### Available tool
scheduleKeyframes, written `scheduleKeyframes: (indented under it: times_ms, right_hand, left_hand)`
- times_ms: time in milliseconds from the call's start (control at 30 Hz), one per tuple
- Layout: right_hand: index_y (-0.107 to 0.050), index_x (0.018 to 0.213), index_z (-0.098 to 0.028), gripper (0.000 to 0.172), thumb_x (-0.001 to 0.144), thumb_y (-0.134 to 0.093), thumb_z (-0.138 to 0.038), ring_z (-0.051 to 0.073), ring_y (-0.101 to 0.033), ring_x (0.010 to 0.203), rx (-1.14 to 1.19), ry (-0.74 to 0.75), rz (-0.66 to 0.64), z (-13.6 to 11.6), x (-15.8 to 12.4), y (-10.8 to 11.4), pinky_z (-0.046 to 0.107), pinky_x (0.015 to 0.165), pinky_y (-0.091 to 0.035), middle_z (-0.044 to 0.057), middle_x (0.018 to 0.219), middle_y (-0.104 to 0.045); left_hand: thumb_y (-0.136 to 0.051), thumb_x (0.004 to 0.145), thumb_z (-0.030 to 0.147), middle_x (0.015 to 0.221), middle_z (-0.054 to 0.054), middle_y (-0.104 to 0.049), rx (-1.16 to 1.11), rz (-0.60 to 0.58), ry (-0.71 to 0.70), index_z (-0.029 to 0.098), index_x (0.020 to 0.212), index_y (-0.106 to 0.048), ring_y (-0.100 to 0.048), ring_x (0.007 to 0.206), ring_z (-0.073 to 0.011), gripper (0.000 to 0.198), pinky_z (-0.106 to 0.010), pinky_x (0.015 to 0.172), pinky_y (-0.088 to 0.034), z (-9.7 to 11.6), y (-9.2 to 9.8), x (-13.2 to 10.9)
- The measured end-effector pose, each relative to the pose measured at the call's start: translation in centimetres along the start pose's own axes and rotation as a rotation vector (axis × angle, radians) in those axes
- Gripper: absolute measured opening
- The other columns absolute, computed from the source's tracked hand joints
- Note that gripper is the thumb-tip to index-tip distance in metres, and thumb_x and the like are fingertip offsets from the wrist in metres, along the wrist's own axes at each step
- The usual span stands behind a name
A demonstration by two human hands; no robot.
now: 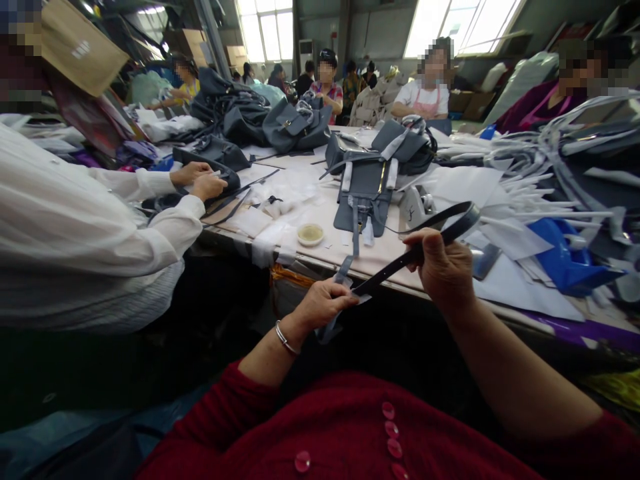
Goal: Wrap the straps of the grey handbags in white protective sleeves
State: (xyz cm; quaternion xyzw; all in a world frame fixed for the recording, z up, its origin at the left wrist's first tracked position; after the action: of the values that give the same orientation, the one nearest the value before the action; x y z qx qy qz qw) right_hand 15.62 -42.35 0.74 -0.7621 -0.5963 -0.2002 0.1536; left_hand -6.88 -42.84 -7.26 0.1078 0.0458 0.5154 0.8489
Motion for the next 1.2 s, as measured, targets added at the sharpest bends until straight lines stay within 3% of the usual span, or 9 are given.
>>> scheduleKeyframes:
  times_ms: [167,267,433,567,667,833,967,1100,1200]
  right_hand:
    - [-0.074,0.088,-0.019,0.033,0.095,-0.053,-0.044,0.012,-0.055,0.059,-0.071,0.096,-0.141,0.1,-1.6,-0.8,0.026,0.053,-0.042,0.003,0.074,-0.06]
    - [-0.075,0.098,-0.022,0.029,0.095,-0.054,-0.04,0.019,-0.063,0.087,-0.145,0.094,-0.3,1.7,-4.2,-2.3,0.033,0.078,-0.05,0.007,0.097,-0.066]
    - [-0.07,0.117,-0.025,0.039,0.092,-0.055,-0.05,0.027,-0.057,0.118,-0.084,-0.173,-0.462,4.8,-7.2,-3.7,0.043,0.104,-0.042,0.009,0.126,-0.063]
    - [-0.072,0.11,-0.021,0.048,0.09,-0.052,-0.059,0.027,-0.064,0.105,0.238,-0.523,-0.295,4.7,-4.8,-3.2,0.044,0.096,-0.048,0.01,0.108,-0.071]
    - [-0.074,0.096,-0.017,0.048,0.088,-0.054,-0.06,0.025,-0.066,0.096,0.212,-0.537,-0.159,4.1,-3.1,-3.3,0.043,0.093,-0.05,0.01,0.093,-0.073]
    - [-0.073,0.111,-0.021,0.051,0.089,-0.052,-0.062,0.028,-0.057,0.121,-0.062,-0.347,-0.296,4.9,-5.5,-4.6,0.045,0.11,-0.036,0.009,0.125,-0.066]
    - [-0.064,0.127,-0.023,0.056,0.092,-0.046,-0.062,0.029,-0.047,0.133,-0.084,-0.388,-0.407,6.3,-7.5,-4.4,0.048,0.116,-0.028,0.008,0.138,-0.059]
    - [-0.068,0.121,-0.02,0.054,0.081,-0.066,-0.057,0.031,-0.063,0.111,0.024,-0.524,-0.591,6.8,-8.3,-4.2,0.046,0.1,-0.045,0.008,0.116,-0.072]
    - [-0.077,0.098,-0.015,0.046,0.075,-0.073,-0.055,0.027,-0.069,0.081,0.037,-0.664,-0.523,6.8,-9.3,-4.6,0.04,0.077,-0.053,0.006,0.085,-0.076]
  left_hand:
    - [-0.068,0.08,0.042,0.066,0.0,-0.063,-0.014,-0.008,0.016,0.014,0.075,-0.075,-0.053,0.065,-0.0127,0.03,-0.024,0.062,-0.039,0.0,0.0,0.2]
    - [-0.067,0.082,0.043,0.069,-0.001,-0.065,-0.021,-0.014,-0.009,0.014,0.075,-0.075,-0.056,0.069,-0.0141,0.031,-0.024,0.065,-0.042,0.4,-0.4,0.3]
    - [-0.066,0.084,0.037,0.082,-0.004,-0.068,0.038,0.036,-0.088,0.014,0.075,-0.076,-0.06,0.079,-0.0162,0.027,-0.024,0.071,-0.045,0.2,-0.8,0.0]
    - [-0.067,0.083,0.036,0.084,-0.005,-0.068,0.064,0.03,-0.068,0.014,0.071,-0.075,-0.06,0.077,-0.0162,0.026,-0.024,0.07,-0.046,-0.4,-1.1,-0.3]
    - [-0.067,0.083,0.033,0.083,-0.004,-0.067,0.048,0.051,-0.083,0.015,0.073,-0.075,-0.06,0.078,-0.0159,0.023,-0.024,0.073,-0.046,-0.3,-1.3,-0.2]
    - [-0.063,0.086,0.033,0.079,-0.003,-0.067,0.028,0.114,-0.094,0.016,0.072,-0.075,-0.059,0.075,-0.0146,0.025,-0.024,0.072,-0.046,0.3,-1.1,0.4]
    - [-0.063,0.086,0.034,0.078,-0.003,-0.068,0.02,0.142,-0.074,0.016,0.073,-0.074,-0.06,0.076,-0.0153,0.025,-0.025,0.073,-0.046,-0.1,-0.9,0.6]
    - [-0.064,0.085,0.037,0.08,-0.004,-0.071,-0.043,0.192,-0.016,0.016,0.077,-0.074,-0.063,0.08,-0.0175,0.025,-0.026,0.076,-0.049,-0.8,-1.1,0.5]
    - [-0.063,0.086,0.04,0.082,-0.006,-0.071,-0.067,0.193,-0.018,0.015,0.078,-0.074,-0.064,0.083,-0.0194,0.029,-0.029,0.08,-0.05,-0.8,-1.3,0.3]
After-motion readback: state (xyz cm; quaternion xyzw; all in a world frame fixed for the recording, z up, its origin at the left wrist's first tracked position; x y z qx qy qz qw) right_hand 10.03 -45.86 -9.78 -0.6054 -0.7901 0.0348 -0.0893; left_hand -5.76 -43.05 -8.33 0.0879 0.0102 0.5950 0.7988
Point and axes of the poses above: each hand's wrist, its own x-axis towards the middle knuckle, its own y-axis out of the back of the hand, z = x × y, the point moved 1 cm from there along x, towards the middle knuckle
